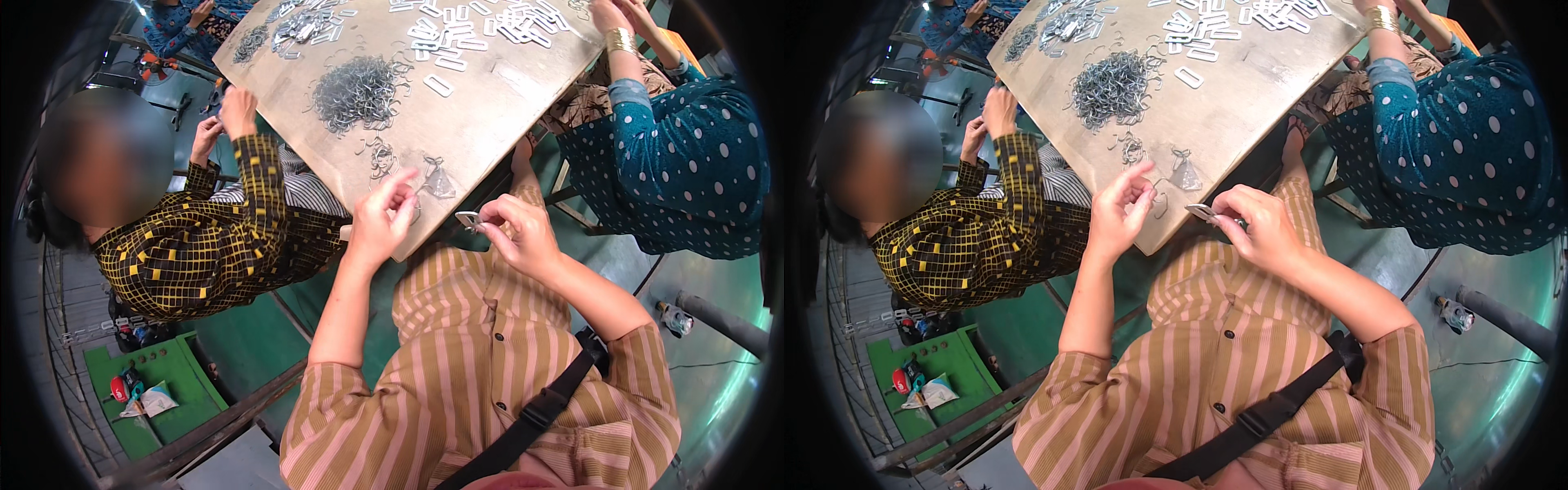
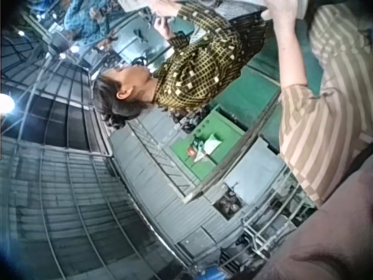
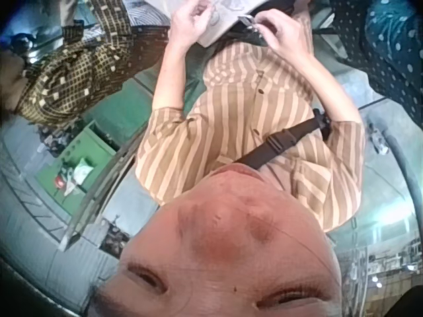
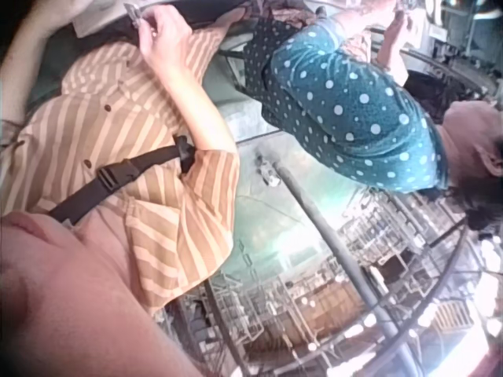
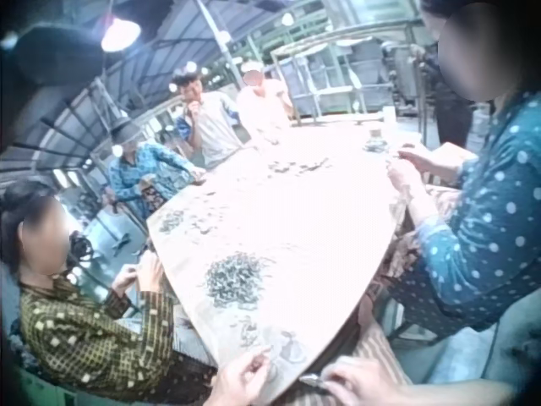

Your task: The person picks up a small metal piece and a hook, assembles them together by hand, and then hangs the completed assembly onto a chain.

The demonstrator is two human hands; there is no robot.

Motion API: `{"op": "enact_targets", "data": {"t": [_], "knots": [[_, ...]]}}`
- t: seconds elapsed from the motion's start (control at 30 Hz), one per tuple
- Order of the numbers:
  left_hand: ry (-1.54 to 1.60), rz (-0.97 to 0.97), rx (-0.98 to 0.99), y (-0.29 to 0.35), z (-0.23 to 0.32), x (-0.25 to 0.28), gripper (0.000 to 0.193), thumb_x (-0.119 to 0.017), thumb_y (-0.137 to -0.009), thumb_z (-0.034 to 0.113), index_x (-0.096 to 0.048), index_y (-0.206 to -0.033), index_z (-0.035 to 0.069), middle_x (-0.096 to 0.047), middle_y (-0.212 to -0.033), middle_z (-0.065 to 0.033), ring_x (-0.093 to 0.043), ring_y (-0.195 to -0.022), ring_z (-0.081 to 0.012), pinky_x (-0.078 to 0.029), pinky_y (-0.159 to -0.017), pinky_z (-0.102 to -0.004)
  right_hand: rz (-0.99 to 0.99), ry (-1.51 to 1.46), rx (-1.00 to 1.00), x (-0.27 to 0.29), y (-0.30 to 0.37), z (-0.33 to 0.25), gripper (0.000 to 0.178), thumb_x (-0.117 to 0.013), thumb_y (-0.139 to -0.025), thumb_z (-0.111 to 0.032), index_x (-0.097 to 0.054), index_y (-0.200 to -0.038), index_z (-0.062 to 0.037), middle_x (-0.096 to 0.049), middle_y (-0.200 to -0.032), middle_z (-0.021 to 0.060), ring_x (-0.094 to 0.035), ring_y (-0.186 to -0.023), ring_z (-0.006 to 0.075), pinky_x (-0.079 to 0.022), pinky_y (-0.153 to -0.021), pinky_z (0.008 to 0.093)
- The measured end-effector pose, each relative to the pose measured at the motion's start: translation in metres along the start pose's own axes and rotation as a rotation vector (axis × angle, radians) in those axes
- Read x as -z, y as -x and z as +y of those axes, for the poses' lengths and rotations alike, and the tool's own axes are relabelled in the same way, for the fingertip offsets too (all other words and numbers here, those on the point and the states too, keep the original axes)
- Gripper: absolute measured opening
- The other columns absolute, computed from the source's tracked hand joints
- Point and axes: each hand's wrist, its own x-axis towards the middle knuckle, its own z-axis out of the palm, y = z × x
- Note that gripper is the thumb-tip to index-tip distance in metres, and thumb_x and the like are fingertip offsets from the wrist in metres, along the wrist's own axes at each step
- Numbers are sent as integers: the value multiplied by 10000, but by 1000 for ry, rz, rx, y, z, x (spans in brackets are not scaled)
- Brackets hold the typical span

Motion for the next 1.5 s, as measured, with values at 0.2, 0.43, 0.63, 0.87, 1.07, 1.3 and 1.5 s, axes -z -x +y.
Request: {"op": "enact_targets", "data": {"t": [0.2, 0.43, 0.63, 0.87, 1.07, 1.3, 1.5], "knots": [[481, -55, 139, 20, 54, -16, 111, -591, -862, -38, -584, -972, -55, -649, -862, -84, -625, -733, -112, -512, -634, -224, 55, -21, 3, 0, 2, -2, 148, -651, -721, 56, -593, -844, -2, -597, -758, 107, -606, -663, 232, -472, -570, 319], [249, -5, -90, 20, 47, -32, 107, -645, -811, -34, -582, -886, 8, -535, -968, -54, -537, -816, -106, -446, -730, -241, 46, -1, 15, 1, 4, -7, 156, -660, -719, 48, -593, -850, -6, -594, -752, 109, -604, -661, 241, -476, -580, 318], [621, -63, -154, 21, 44, -42, 112, -550, -862, -61, -516, -923, 26, -564, -1045, -115, -540, -963, -173, -424, -896, -310, -2, -8, 67, 4, -3, 9, 112, -648, -749, 6, -603, -851, -2, -594, -762, 116, -602, -691, 247, -479, -626, 322], [380, -129, -196, 23, 32, -43, 178, -490, -848, -118, -485, -948, 29, -608, -1083, -155, -592, -948, -186, -478, -835, -296, 207, 237, -97, -3, -93, 99, 274, -644, -839, -255, -649, -971, -14, -612, -855, 152, -611, -776, 277, -486, -673, 361], [201, -97, -273, 27, 44, -43, 184, -535, -807, -113, -521, -930, 22, -632, -1055, -148, -625, -857, -216, -502, -771, -308, 209, 687, -365, -48, -173, 131, 373, -733, -745, -337, -653, -981, -60, -588, -971, 146, -541, -997, 293, -415, -838, 427], [181, -73, -269, 29, 40, -45, 128, -582, -801, -44, -503, -875, 23, -651, -1010, -143, -629, -872, -268, -470, -799, -357, -73, 422, -529, -41, -202, 148, 406, -792, -682, -243, -623, -993, -44, -655, -999, 168, -614, -941, 314, -465, -844, 409], [174, -84, -243, 28, 40, -47, 129, -595, -797, -31, -498, -865, 19, -654, -992, -140, -626, -888, -271, -464, -811, -358, -25, 589, -354, -51, -197, 118, 426, -798, -681, -201, -627, -1033, -31, -584, -1090, 180, -590, -992, 355, -478, -853, 407]]}}
